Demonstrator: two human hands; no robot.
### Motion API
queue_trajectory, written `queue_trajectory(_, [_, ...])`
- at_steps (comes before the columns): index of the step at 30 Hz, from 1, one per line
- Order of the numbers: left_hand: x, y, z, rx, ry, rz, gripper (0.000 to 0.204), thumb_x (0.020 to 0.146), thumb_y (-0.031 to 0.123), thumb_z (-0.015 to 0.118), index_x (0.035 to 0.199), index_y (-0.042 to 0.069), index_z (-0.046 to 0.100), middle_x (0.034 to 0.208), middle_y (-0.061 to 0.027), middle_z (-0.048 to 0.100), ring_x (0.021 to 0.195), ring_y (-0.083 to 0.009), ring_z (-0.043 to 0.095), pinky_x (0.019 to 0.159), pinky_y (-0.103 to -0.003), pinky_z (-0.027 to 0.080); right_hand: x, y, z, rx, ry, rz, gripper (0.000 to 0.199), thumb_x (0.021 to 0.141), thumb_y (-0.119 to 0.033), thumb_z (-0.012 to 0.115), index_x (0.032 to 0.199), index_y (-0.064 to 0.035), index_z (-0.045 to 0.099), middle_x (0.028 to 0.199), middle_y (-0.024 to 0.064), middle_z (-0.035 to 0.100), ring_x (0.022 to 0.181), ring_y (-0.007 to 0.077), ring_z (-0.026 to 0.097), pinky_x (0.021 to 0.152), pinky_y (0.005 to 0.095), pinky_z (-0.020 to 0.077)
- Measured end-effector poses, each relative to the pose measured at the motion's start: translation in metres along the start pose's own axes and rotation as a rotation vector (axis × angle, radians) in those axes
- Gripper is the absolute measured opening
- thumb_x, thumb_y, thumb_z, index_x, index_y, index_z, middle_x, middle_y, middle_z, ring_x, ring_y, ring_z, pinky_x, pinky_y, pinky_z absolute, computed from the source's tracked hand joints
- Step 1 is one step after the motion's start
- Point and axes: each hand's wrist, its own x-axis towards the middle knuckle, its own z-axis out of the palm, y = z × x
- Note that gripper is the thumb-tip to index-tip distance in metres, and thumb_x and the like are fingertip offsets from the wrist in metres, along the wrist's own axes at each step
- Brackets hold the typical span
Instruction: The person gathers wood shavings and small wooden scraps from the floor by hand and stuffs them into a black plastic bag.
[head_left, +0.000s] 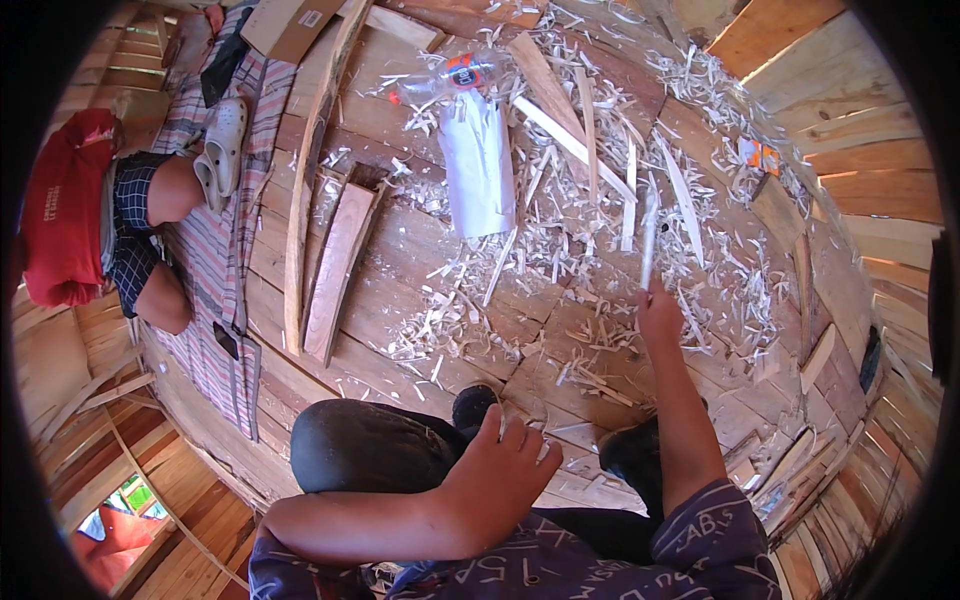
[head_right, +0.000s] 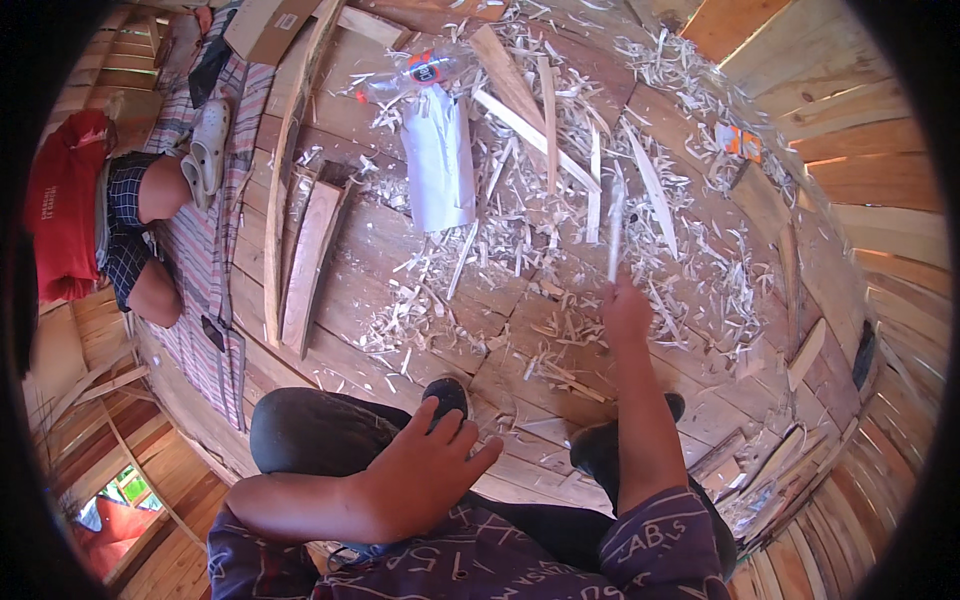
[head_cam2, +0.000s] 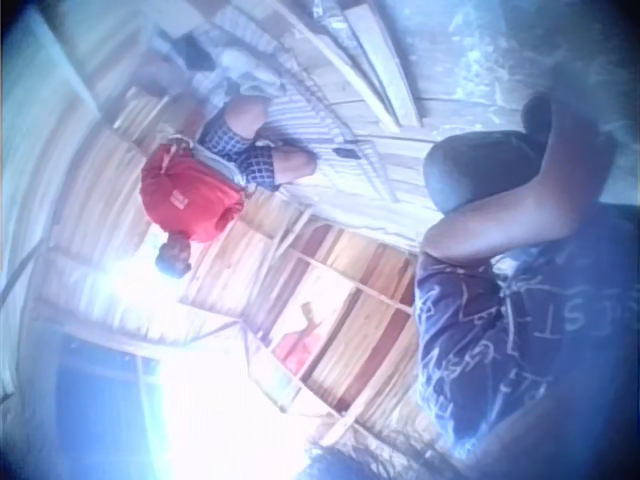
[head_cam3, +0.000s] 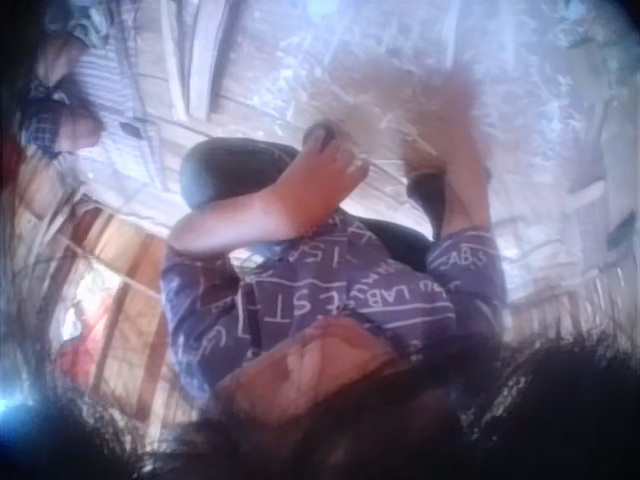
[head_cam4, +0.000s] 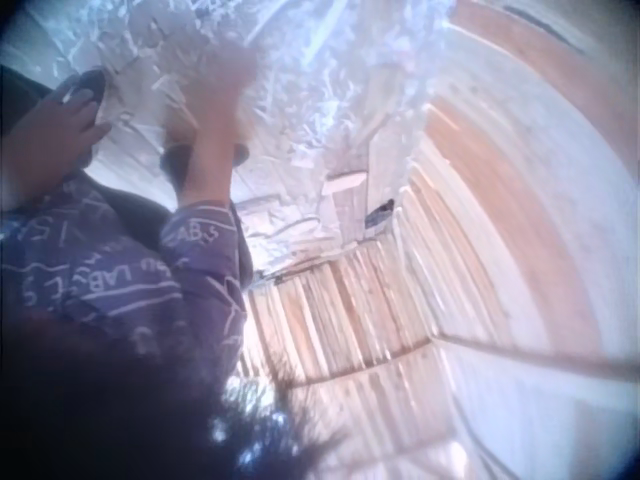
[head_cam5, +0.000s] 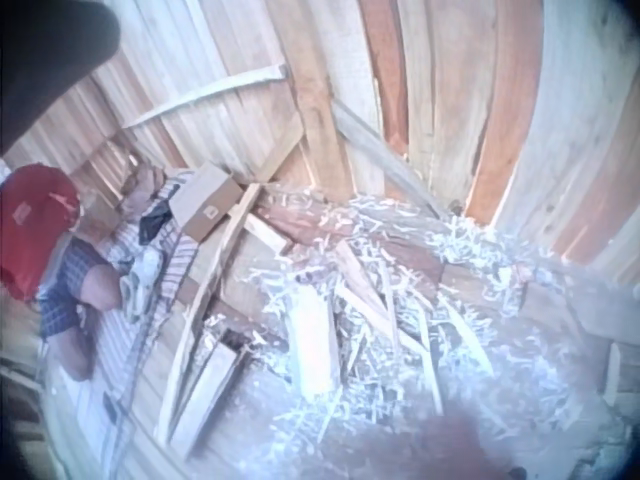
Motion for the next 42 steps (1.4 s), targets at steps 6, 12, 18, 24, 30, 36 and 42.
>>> queue_trajectory(6, [0.000,0.001,-0.005,-0.010,-0.022,0.025,0.066,0.076,0.021,0.066,0.135,0.003,0.042,0.117,-0.0192,0.051,0.117,-0.0341,0.045,0.104,-0.055,0.029,0.022,0.024,-0.019,0.352,0.187,0.212,0.025,0.085,-0.028,0.066,0.090,-0.0042,0.067,0.075,0.0136,0.068,0.067,0.0280,0.066,0.062,0.0393,0.0503])
queue_trajectory(12, [0.003,0.003,-0.010,0.006,-0.077,0.035,0.069,0.076,0.024,0.067,0.137,0.004,0.041,0.116,-0.0183,0.051,0.117,-0.0341,0.045,0.105,-0.054,0.029,0.015,0.010,-0.006,0.267,0.043,0.000,0.020,0.082,-0.019,0.068,0.088,0.0003,0.067,0.074,0.0116,0.068,0.067,0.0205,0.066,0.061,0.0322,0.0504])
queue_trajectory(18, [0.006,0.003,-0.012,0.028,-0.122,0.041,0.072,0.075,0.028,0.070,0.137,0.005,0.041,0.116,-0.0166,0.052,0.118,-0.0330,0.045,0.105,-0.054,0.028,0.003,0.016,0.020,0.480,0.020,-0.065,0.013,0.080,-0.013,0.068,0.087,-0.0022,0.069,0.076,0.0101,0.068,0.068,0.0193,0.065,0.063,0.0314,0.0506])
queue_trajectory(24, [0.011,0.008,-0.011,0.075,-0.138,0.026,0.074,0.076,0.031,0.071,0.138,0.007,0.040,0.120,-0.0160,0.051,0.121,-0.0327,0.045,0.106,-0.054,0.027,0.034,0.029,0.006,0.564,0.306,-0.022,0.016,0.080,-0.012,0.066,0.093,-0.0030,0.068,0.078,0.0085,0.066,0.070,0.0171,0.062,0.064,0.0306,0.0496])
queue_trajectory(30, [0.010,0.009,-0.017,0.060,-0.141,0.012,0.075,0.076,0.032,0.071,0.139,0.008,0.039,0.122,-0.0165,0.051,0.122,-0.0336,0.045,0.107,-0.054,0.027,0.079,0.017,-0.016,0.537,0.247,0.102,0.033,0.079,-0.015,0.066,0.111,-0.0051,0.064,0.083,0.0107,0.066,0.075,0.0210,0.063,0.071,0.0335,0.0496])
queue_trajectory(36, [0.010,0.006,-0.026,0.038,-0.162,-0.048,0.075,0.076,0.035,0.070,0.140,0.009,0.038,0.125,-0.0169,0.051,0.123,-0.0342,0.045,0.107,-0.053,0.027,0.113,-0.016,-0.016,0.550,0.292,0.030,0.038,0.080,-0.019,0.067,0.115,-0.0037,0.063,0.100,0.0138,0.068,0.091,0.0255,0.066,0.082,0.0352,0.0496])
queue_trajectory(42, [0.013,0.009,-0.025,0.045,-0.157,-0.035,0.076,0.078,0.038,0.069,0.140,0.010,0.037,0.128,-0.0176,0.050,0.124,-0.0341,0.045,0.107,-0.053,0.028,0.154,-0.020,0.010,0.769,0.250,0.138,0.049,0.082,-0.021,0.069,0.124,-0.0002,0.054,0.116,0.0169,0.061,0.076,0.0245,0.065,0.066,0.0340,0.0513])
